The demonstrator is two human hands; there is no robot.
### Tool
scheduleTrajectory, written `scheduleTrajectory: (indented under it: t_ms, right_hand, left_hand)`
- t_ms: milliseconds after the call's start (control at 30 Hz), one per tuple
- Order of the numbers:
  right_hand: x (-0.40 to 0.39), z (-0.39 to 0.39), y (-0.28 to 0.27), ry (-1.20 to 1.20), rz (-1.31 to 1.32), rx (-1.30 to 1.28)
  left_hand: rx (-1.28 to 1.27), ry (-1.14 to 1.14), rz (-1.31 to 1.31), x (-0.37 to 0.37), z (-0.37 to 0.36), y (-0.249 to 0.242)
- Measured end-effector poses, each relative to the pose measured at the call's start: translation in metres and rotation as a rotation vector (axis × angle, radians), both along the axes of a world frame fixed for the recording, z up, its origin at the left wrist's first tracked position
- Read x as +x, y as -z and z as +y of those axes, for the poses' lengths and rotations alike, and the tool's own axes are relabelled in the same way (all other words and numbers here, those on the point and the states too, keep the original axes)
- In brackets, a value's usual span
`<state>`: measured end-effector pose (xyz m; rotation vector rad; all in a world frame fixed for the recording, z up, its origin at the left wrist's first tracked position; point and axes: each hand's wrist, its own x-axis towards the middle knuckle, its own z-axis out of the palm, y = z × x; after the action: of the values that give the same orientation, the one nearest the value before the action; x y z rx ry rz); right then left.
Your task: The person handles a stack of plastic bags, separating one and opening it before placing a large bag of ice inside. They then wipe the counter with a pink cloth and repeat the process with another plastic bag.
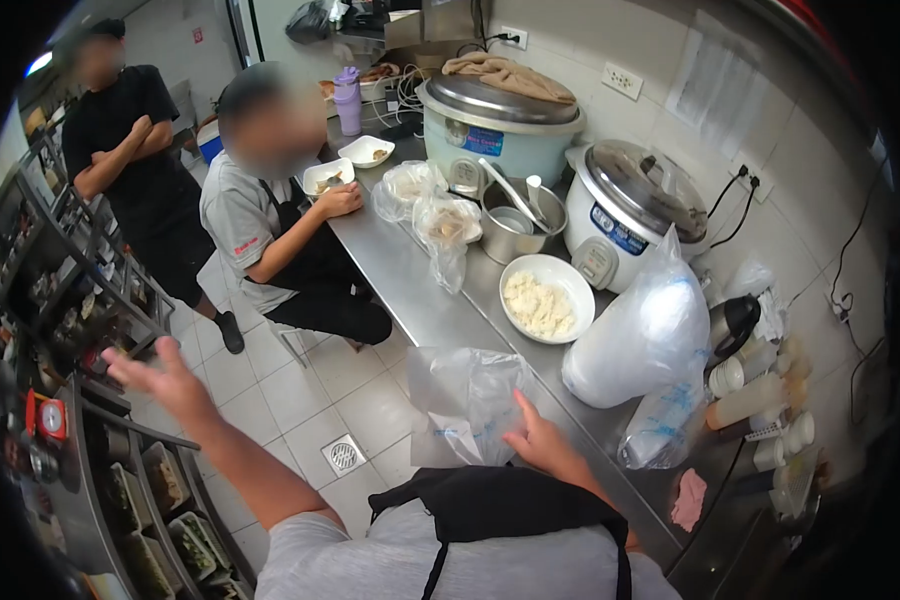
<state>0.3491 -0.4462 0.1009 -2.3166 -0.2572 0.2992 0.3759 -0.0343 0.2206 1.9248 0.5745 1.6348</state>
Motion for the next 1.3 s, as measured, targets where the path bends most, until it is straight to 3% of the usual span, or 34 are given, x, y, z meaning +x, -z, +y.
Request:
scheduleTrajectory:
  t_ms: [33, 100, 167, 200, 233, 267, 333, 433, 533, 567, 700, 800, 900, 1000, 1100, 1300]
  right_hand:
    - [0.000, 0.002, -0.001, -0.020, 0.011, -0.020]
    - [0.002, 0.011, -0.012, -0.108, -0.023, -0.040]
    - [0.007, 0.017, -0.009, -0.260, -0.162, -0.057]
    - [0.012, 0.018, 0.008, -0.365, -0.275, -0.055]
    - [0.014, 0.021, 0.017, -0.470, -0.387, -0.052]
    - [0.012, 0.025, 0.014, -0.433, -0.335, 0.024]
    - [0.004, 0.032, 0.004, -0.348, -0.227, 0.177]
    - [0.010, 0.024, 0.012, -0.506, -0.135, -0.179]
    - [0.004, 0.005, -0.015, -0.342, -0.267, 0.210]
    - [0.004, -0.001, -0.030, -0.304, -0.273, 0.253]
    - [0.009, -0.022, -0.055, -0.134, -0.330, 0.330]
    - [0.010, -0.036, -0.036, 0.069, -0.185, 0.447]
    - [0.015, -0.033, -0.010, 0.226, 0.125, 0.621]
    - [0.000, -0.005, -0.006, 0.196, 0.456, 0.656]
    - [-0.016, 0.019, 0.010, 0.058, 0.610, 0.850]
    - [-0.015, -0.034, 0.016, -0.021, 0.467, 1.662]
  left_hand:
    - [0.003, 0.135, -0.043, 0.001, -0.013, 0.005]
    - [-0.034, 0.566, 0.261, 0.014, -0.057, 0.010]
    - [-0.294, 1.282, 0.376, 0.024, -0.111, 0.021]
    - [-0.283, 1.468, 0.419, 0.026, -0.140, 0.047]
    - [-0.280, 1.673, 0.668, 0.013, -0.169, 0.038]
    - [-0.098, 1.774, 0.884, 0.008, -0.188, 0.048]
    - [0.108, 1.850, 1.201, 0.006, -0.214, 0.055]
    - [0.224, 1.887, 1.407, 0.015, -0.215, 0.071]
    - [0.335, 2.048, 1.505, 0.015, -0.200, 0.087]
    - [0.439, 1.996, 1.631, 0.017, -0.198, 0.096]
    - [0.875, 1.746, 1.607, 0.029, -0.196, 0.101]
    - [0.853, 1.660, 1.751, 0.034, -0.201, 0.080]
    - [0.144, 2.698, 1.583, 0.048, -0.199, 0.061]
    - [-0.454, 3.218, 0.466, 0.046, -0.228, 0.050]
    - [-0.773, 3.335, 0.062, 0.048, -0.258, 0.047]
    - [-1.430, 3.001, -0.191, 0.080, -0.257, 0.061]
